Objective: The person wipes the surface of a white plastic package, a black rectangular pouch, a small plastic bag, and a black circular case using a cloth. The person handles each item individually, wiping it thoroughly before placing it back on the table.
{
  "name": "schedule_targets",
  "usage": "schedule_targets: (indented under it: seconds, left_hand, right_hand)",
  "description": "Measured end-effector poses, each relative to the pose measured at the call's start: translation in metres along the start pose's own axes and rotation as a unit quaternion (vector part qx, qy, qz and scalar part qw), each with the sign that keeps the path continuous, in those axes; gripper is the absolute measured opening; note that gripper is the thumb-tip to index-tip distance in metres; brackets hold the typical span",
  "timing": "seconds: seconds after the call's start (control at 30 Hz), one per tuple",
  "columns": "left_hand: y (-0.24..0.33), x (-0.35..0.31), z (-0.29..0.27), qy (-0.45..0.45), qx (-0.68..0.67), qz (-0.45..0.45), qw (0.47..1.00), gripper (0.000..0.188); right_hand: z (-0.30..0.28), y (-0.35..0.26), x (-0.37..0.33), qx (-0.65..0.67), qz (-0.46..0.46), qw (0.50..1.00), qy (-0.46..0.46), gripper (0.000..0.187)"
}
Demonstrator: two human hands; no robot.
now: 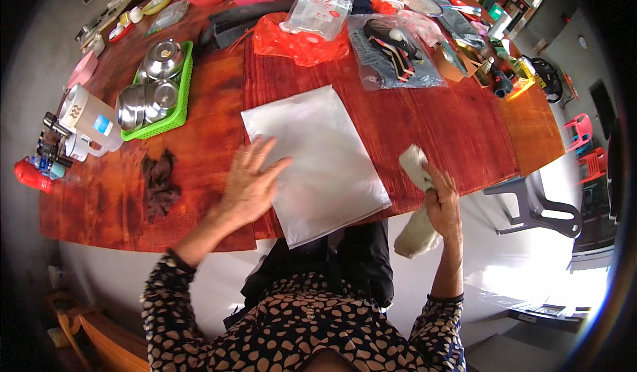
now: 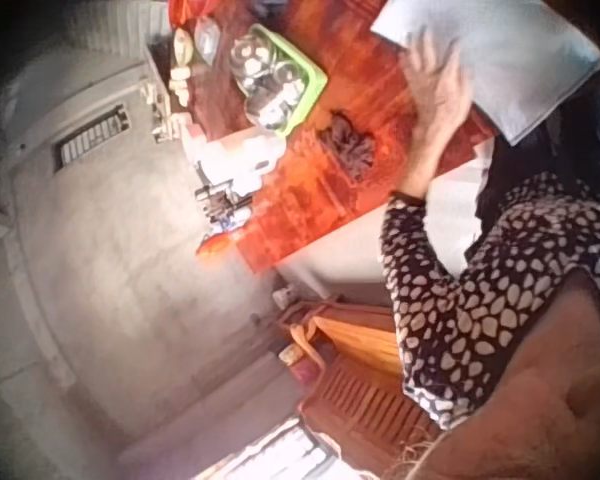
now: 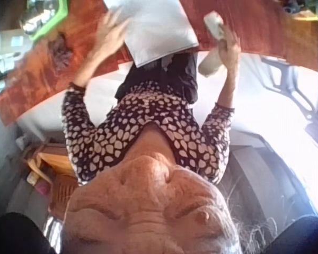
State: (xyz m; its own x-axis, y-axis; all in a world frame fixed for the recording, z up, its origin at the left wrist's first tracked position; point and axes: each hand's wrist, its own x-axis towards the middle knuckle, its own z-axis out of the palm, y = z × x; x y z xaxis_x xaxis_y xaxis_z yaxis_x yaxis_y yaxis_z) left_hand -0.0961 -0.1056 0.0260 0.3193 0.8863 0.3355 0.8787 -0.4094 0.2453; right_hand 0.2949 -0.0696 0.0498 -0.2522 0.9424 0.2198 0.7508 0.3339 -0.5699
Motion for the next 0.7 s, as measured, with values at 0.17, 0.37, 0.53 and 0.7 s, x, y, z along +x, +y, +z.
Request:
schedule_targets:
  seconds: [0.17, 0.37, 0.53, 0.7]
  left_hand:
    - [0.084, 0.016, 0.075, -0.033, -0.055, 0.002, 0.998, 0.077]
    - [0.079, -0.018, 0.083, -0.206, -0.035, 0.057, 0.976, 0.092]
    - [0.077, -0.029, 0.067, -0.27, -0.008, 0.091, 0.959, 0.096]
    - [0.082, -0.017, 0.05, -0.238, -0.004, 0.105, 0.966, 0.105]
  right_hand:
    - [0.046, -0.053, 0.047, -0.062, -0.228, 0.969, 0.068, 0.052]
    - [0.093, -0.05, 0.038, -0.124, -0.352, 0.925, -0.072, 0.044]
    - [0.114, -0.042, 0.034, -0.071, -0.385, 0.914, -0.103, 0.049]
    - [0.129, -0.039, 0.08, -0.13, -0.317, 0.937, -0.066, 0.046]
